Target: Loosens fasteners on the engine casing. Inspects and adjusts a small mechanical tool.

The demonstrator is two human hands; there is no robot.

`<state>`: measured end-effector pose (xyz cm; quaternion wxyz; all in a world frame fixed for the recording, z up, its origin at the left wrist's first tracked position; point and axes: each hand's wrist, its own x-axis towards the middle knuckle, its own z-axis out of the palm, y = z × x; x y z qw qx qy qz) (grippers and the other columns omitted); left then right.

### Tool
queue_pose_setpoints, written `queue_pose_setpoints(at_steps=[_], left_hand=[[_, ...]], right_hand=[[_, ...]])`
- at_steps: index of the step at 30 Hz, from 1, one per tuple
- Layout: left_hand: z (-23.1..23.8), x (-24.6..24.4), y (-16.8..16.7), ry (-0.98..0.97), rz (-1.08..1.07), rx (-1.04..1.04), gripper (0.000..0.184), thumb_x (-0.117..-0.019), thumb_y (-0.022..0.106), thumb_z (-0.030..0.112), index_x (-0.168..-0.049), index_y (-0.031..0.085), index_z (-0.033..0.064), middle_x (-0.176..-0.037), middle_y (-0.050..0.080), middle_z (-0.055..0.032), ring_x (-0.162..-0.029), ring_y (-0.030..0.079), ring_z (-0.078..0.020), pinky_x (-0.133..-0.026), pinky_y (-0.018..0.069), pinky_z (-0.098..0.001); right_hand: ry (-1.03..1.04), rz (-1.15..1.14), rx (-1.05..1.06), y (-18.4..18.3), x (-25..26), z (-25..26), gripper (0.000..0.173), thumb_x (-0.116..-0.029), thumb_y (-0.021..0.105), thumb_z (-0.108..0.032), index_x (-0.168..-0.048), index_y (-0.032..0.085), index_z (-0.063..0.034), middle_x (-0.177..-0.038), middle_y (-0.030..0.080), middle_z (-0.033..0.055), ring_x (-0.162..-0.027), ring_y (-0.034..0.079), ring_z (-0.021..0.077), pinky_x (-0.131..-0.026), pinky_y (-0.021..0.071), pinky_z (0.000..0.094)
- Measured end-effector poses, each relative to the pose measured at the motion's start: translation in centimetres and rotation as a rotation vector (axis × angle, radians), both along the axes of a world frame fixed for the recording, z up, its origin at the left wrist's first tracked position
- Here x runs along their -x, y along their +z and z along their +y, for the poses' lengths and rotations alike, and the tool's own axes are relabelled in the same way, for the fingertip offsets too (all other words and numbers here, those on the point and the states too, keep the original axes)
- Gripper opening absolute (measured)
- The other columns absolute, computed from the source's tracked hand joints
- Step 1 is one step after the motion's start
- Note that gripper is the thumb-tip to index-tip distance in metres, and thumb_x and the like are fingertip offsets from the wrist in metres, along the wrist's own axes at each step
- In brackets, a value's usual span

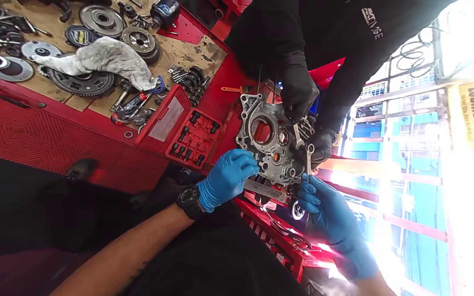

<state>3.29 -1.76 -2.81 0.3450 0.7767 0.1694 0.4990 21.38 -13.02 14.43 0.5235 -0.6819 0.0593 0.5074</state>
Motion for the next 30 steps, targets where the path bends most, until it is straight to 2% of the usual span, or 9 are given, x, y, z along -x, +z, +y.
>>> queue_pose_setpoints(at_steps=[7,11,14,17,20,24,30], left_hand=[[0.1,0.1,0.2,-0.014,0.024,-0.009,0.018,-0.0983,0.058,0.008,-0.094,0.076,0.0106,-0.098,0.073,-0.0065,-0.111,0.064,-0.0239,-0.101,0.048,-0.0332],[0.4,0.3,0.2,-0.033,0.039,-0.016,0.018,-0.0987,0.059,0.01,-0.095,0.076,0.0109,-0.098,0.073,-0.006,-0.112,0.064,-0.0239,-0.101,0.0491,-0.0336],[0.5,0.4,0.2,-0.028,0.048,-0.02,0.018,-0.0994,0.058,0.011,-0.095,0.076,0.0118,-0.099,0.073,-0.0057,-0.112,0.064,-0.0233,-0.101,0.0488,-0.0332],[0.4,0.3,0.1,-0.025,0.049,-0.024,0.019,-0.0999,0.057,0.012,-0.097,0.076,0.0121,-0.1,0.073,-0.0053,-0.113,0.063,-0.0227,-0.102,0.048,-0.0329],[0.3,0.3,0.0,-0.024,0.045,-0.024,0.019,-0.1007,0.057,0.013,-0.097,0.076,0.0122,-0.1,0.072,-0.0052,-0.114,0.063,-0.0224,-0.103,0.0476,-0.0327],[0.3,0.4,0.0,-0.024,0.045,-0.018,0.018,-0.1011,0.058,0.015,-0.097,0.076,0.0121,-0.101,0.072,-0.0047,-0.115,0.062,-0.0219,-0.104,0.0473,-0.0328],[0.4,0.4,0.0,-0.034,0.047,-0.01,0.018,-0.1018,0.058,0.016,-0.098,0.076,0.0121,-0.102,0.072,-0.005,-0.115,0.062,-0.0219,-0.103,0.0478,-0.033]], right_hand=[[-0.018,0.017,-0.024,-0.1,0.2,0.0,0.03,-0.1118,0.028,-0.019,-0.101,0.054,-0.0083,-0.064,0.045,-0.0051,-0.044,0.041,0.0004,-0.04,0.0365,0.0126],[0.092,-0.025,0.014,0.0,-0.9,-0.7,0.031,-0.1115,0.027,-0.019,-0.105,0.056,-0.0086,-0.065,0.046,-0.0058,-0.044,0.04,-0.0007,-0.04,0.0351,0.0123],[0.173,-0.095,-0.012,1.2,-1.7,-1.6,0.036,-0.1112,0.026,-0.023,-0.1,0.058,-0.0107,-0.062,0.044,-0.0071,-0.042,0.037,-0.001,-0.038,0.0332,0.013],[0.276,-0.347,-0.163,2.4,-2.4,-3.0,0.038,-0.109,0.029,-0.03,-0.092,0.061,-0.0162,-0.055,0.043,-0.009,-0.04,0.037,-0.0014,-0.037,0.0344,0.0144],[0.258,-0.5,-0.317,3.1,-3.5,-4.5,0.038,-0.1088,0.039,-0.036,-0.09,0.066,-0.0165,-0.057,0.047,-0.0084,-0.042,0.041,0.0002,-0.04,0.0372,0.0163],[0.195,-0.541,-0.34,2.9,-4.0,-6.2,0.04,-0.1097,0.037,-0.037,-0.091,0.066,-0.016,-0.059,0.048,-0.008,-0.042,0.04,-0.0001,-0.039,0.0365,0.0157],[0.209,-0.528,-0.306,2.5,-4.0,-7.1,0.042,-0.1097,0.036,-0.038,-0.088,0.064,-0.0168,-0.056,0.046,-0.0088,-0.041,0.04,0.0,-0.038,0.0373,0.0159]])
